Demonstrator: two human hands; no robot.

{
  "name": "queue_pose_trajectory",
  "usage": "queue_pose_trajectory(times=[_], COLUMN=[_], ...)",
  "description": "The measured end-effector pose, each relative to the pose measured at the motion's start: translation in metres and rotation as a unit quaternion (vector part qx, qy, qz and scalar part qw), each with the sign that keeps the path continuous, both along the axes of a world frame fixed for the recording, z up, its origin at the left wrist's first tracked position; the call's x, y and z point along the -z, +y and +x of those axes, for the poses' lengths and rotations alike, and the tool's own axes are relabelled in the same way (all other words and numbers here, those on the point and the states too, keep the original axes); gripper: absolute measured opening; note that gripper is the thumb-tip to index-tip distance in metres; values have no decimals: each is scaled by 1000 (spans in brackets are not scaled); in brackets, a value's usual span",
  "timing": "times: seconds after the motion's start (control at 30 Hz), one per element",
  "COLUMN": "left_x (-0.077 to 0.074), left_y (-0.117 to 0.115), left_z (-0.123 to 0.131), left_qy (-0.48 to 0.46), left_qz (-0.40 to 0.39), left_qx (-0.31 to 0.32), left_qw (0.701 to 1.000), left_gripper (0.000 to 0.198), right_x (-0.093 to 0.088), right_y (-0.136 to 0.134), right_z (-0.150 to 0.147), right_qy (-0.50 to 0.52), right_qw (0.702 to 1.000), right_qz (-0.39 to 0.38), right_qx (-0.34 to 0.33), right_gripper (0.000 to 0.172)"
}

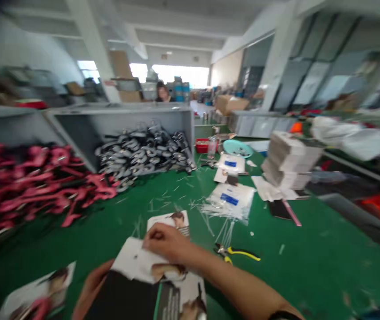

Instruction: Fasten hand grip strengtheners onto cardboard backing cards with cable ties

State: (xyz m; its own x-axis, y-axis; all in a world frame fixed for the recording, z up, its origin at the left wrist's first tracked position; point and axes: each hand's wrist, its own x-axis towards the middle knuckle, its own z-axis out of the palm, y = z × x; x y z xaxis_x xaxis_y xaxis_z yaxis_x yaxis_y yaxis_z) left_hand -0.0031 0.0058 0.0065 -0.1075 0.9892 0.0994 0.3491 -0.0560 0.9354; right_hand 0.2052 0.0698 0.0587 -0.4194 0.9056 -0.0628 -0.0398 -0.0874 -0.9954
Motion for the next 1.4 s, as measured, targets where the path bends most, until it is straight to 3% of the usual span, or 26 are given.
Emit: queue_pose_trajectory(times=[0.07,0.13,0.33,0.53,0.67,0.8,1.0,1.13,1.2,1.23,1.33,1.4], left_x=[-8,-13,-12,-19,-26,-24,-18,-17,-16,-16,-18,-21], left_y=[-17,-21,-14,-15,-19,-26,-30,-31,-30,-31,-35,-39], left_z=[-2,4,18,11,6,4,4,6,8,9,10,5], left_qy=[18,37,7,10,22,-7,-34,-46,-62,-86,-188,-205], left_qz=[42,44,10,11,29,28,33,12,-19,-40,-112,-155], left_qx=[61,86,75,105,143,170,145,142,110,86,35,32], left_qw=[997,995,997,994,989,985,988,989,992,992,975,966], left_gripper=[26,22,18,18,19,22,20,21,16,19,56,64], right_x=[0,4,14,11,7,5,3,5,6,7,7,8], right_y=[0,3,-6,-9,-13,-16,-19,-21,-23,-25,-34,-41], right_z=[2,1,-1,0,1,-1,-1,1,0,-1,-6,-9], right_qy=[-9,-4,-42,-94,-93,-96,-102,-99,-112,-126,-159,-149], right_qw=[1000,1000,997,989,989,987,985,984,980,976,963,960], right_qz=[5,2,35,103,98,91,98,96,108,124,187,215], right_qx=[7,-4,-47,-50,-64,-90,-99,-112,-126,-128,-110,-99], right_gripper=[32,28,22,20,20,18,15,16,16,19,16,12])
